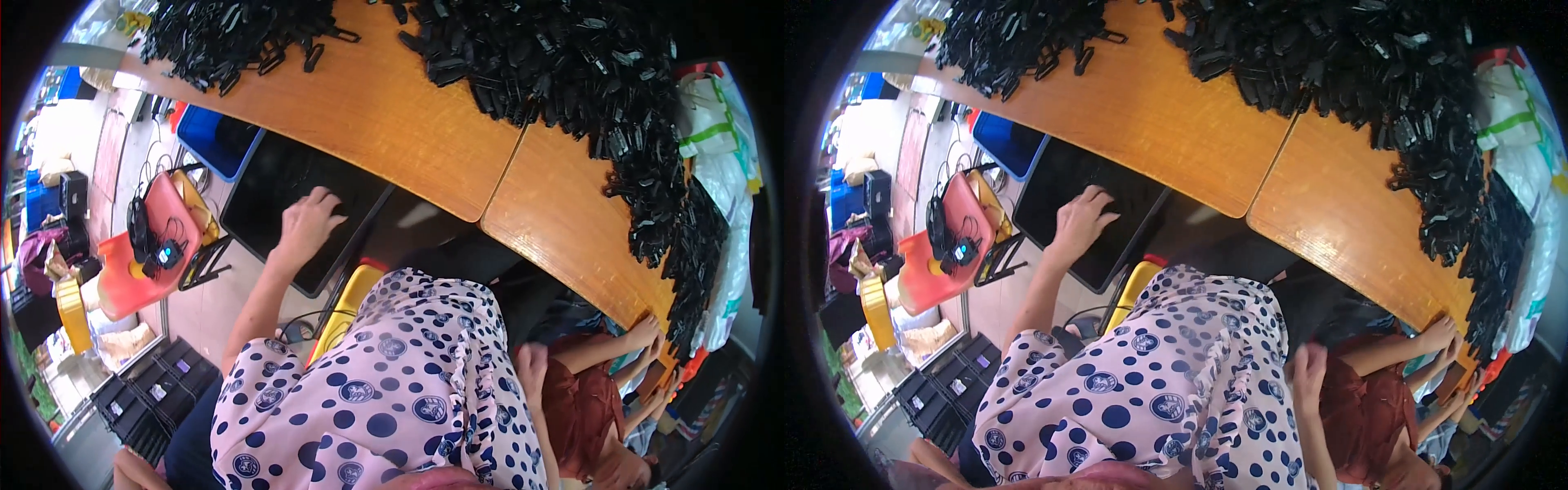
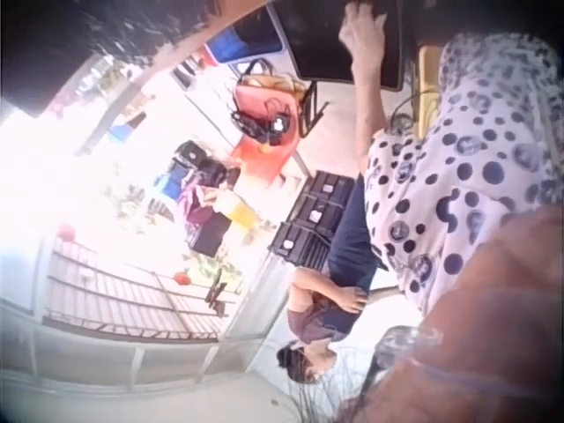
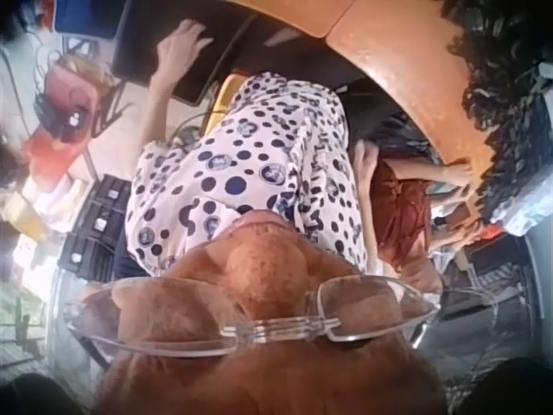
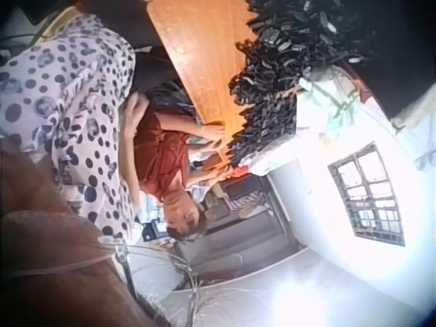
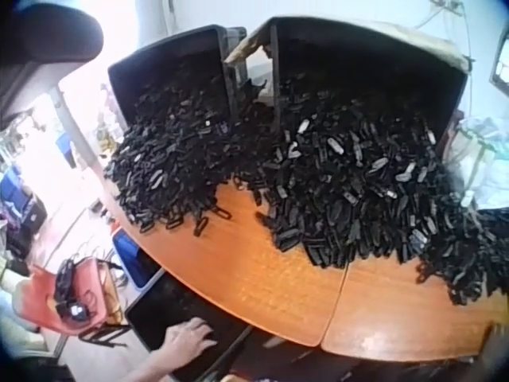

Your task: The person assembles small plastic buckles by hand, inserting fastener components into them.

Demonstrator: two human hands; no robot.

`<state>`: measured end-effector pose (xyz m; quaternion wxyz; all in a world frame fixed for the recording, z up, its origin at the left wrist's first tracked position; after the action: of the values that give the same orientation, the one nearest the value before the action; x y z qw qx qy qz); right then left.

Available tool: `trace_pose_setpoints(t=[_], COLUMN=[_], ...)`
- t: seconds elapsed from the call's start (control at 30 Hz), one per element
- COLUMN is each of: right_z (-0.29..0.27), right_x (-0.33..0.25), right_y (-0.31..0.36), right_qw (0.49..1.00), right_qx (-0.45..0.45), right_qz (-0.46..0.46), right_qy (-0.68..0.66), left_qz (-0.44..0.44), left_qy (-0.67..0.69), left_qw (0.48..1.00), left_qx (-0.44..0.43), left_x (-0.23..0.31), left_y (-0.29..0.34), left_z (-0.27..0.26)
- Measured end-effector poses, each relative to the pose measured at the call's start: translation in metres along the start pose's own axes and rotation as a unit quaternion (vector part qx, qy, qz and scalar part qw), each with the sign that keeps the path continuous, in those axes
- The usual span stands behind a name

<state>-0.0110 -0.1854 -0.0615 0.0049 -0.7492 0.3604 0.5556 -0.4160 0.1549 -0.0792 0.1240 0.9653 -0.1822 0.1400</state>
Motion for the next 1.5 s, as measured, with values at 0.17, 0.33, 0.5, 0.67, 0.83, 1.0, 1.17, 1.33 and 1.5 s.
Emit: trace_pose_setpoints(t=[0.17,0.33,0.5,0.67,0.83,1.0,1.17,1.33,1.5], right_z=[-0.363,-0.342,-0.336,-0.335,-0.345,-0.312,-0.219,-0.059,0.000], right_x=[0.079,0.074,0.061,0.065,0.090,0.137,0.144,0.110,0.000], right_y=[-0.153,-0.178,-0.178,-0.179,-0.135,-0.023,0.106,0.155,0.073], right_qw=[0.386,0.451,0.491,0.426,0.521,0.743,0.850,0.860,0.939], right_qx=[0.409,0.422,0.439,0.371,0.301,0.218,0.160,0.095,0.093], right_qz=[-0.094,-0.048,0.016,-0.026,0.059,0.275,0.438,0.483,0.277], right_qy=[0.821,0.785,0.753,0.825,0.797,0.571,0.244,-0.136,-0.183], left_qz=[0.047,0.114,0.172,0.258,0.251,0.271,0.188,0.071,0.136], left_qy=[-0.005,0.077,0.141,0.044,-0.091,-0.043,0.035,0.161,0.468], left_qw=[0.986,0.955,0.934,0.923,0.938,0.929,0.946,0.982,0.865], left_qx=[0.159,0.263,0.279,0.282,0.222,0.249,0.261,0.067,-0.119], left_x=[0.020,0.060,0.081,0.107,0.115,0.114,0.121,0.174,0.217], left_y=[-0.031,-0.058,-0.143,-0.209,-0.237,-0.238,-0.194,-0.177,-0.138], left_z=[-0.032,-0.091,-0.105,-0.086,-0.070,-0.077,-0.106,-0.066,0.007])
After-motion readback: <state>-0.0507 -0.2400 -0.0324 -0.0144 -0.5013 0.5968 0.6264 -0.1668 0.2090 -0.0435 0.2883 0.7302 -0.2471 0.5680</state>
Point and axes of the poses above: each hand's wrist, its own y-axis away from the middle knuckle, its own z-axis out of the palm, x = y × z, the point moved 6 cm from there along -y, towards the middle knuckle, and after that the axes turned 4 degrees about -z, right-handed, at the moved point
